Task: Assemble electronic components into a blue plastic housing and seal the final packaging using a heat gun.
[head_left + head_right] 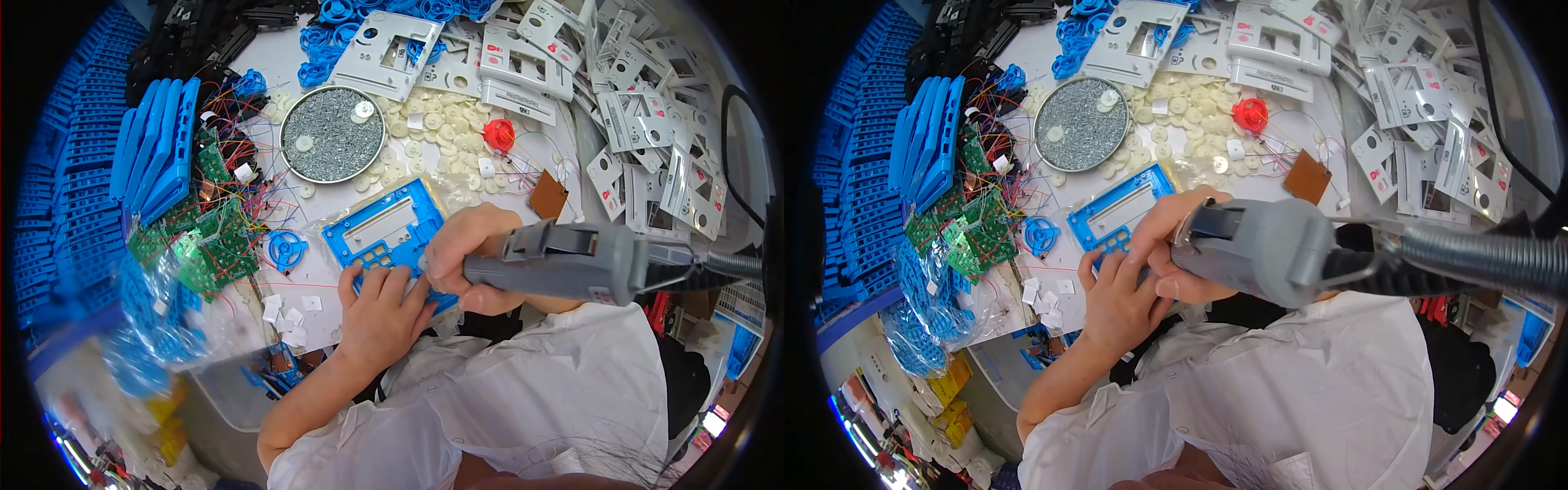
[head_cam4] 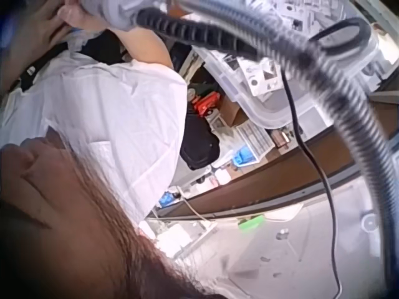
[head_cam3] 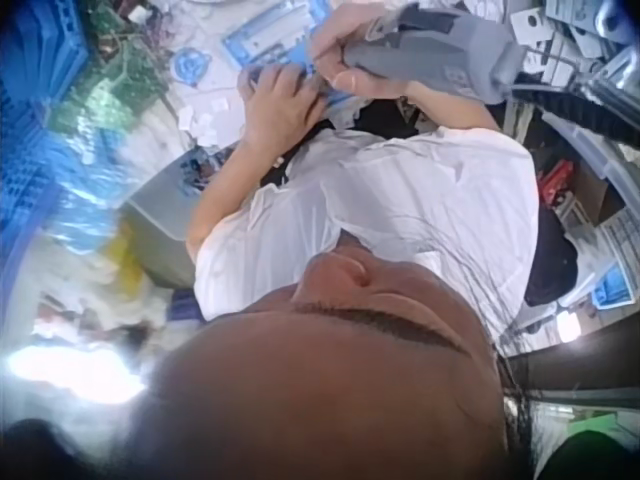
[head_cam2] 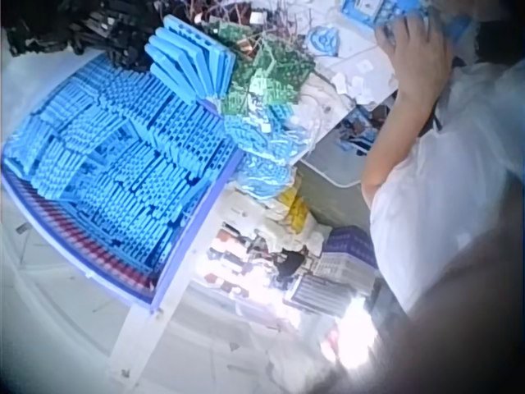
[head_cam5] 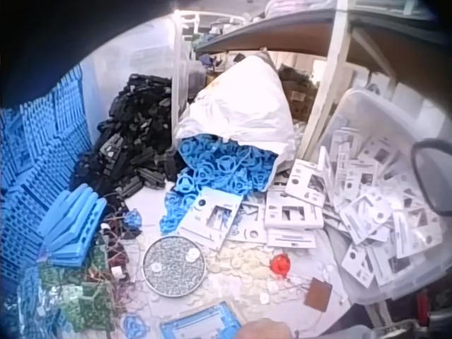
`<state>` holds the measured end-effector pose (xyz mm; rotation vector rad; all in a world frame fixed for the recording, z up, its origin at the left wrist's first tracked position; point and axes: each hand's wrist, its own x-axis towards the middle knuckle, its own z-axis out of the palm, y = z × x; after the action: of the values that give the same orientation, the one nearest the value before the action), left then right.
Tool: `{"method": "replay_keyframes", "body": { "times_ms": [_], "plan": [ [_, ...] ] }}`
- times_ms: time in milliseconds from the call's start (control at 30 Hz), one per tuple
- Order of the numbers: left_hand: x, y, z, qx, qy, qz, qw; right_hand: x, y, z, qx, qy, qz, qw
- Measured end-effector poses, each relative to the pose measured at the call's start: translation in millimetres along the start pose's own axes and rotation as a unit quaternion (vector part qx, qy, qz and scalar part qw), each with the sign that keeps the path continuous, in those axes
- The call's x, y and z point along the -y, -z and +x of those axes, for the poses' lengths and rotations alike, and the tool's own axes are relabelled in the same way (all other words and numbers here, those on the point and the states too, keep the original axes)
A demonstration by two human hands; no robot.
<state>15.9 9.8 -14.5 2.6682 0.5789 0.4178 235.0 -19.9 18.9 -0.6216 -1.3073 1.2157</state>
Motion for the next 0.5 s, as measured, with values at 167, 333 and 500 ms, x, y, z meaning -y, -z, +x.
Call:
{"method": "replay_keyframes", "body": {
  "times_ms": [167, 333, 500],
  "plan": [
    [3.3, -2.8, -2.8, -0.008, -0.003, -0.011, 1.000, -20.3, -9.5, -4.4, -0.023, 0.038, -0.141, 0.989],
    [1.4, -0.8, -0.8, -0.009, 0.000, -0.002, 1.000, -1.9, -6.9, -0.6, -0.025, -0.006, -0.051, 0.998],
    [0.9, 1.4, -0.5, -0.007, -0.006, -0.015, 1.000, 21.8, 6.7, 3.4, -0.080, -0.002, -0.016, 0.997]
  ]
}}
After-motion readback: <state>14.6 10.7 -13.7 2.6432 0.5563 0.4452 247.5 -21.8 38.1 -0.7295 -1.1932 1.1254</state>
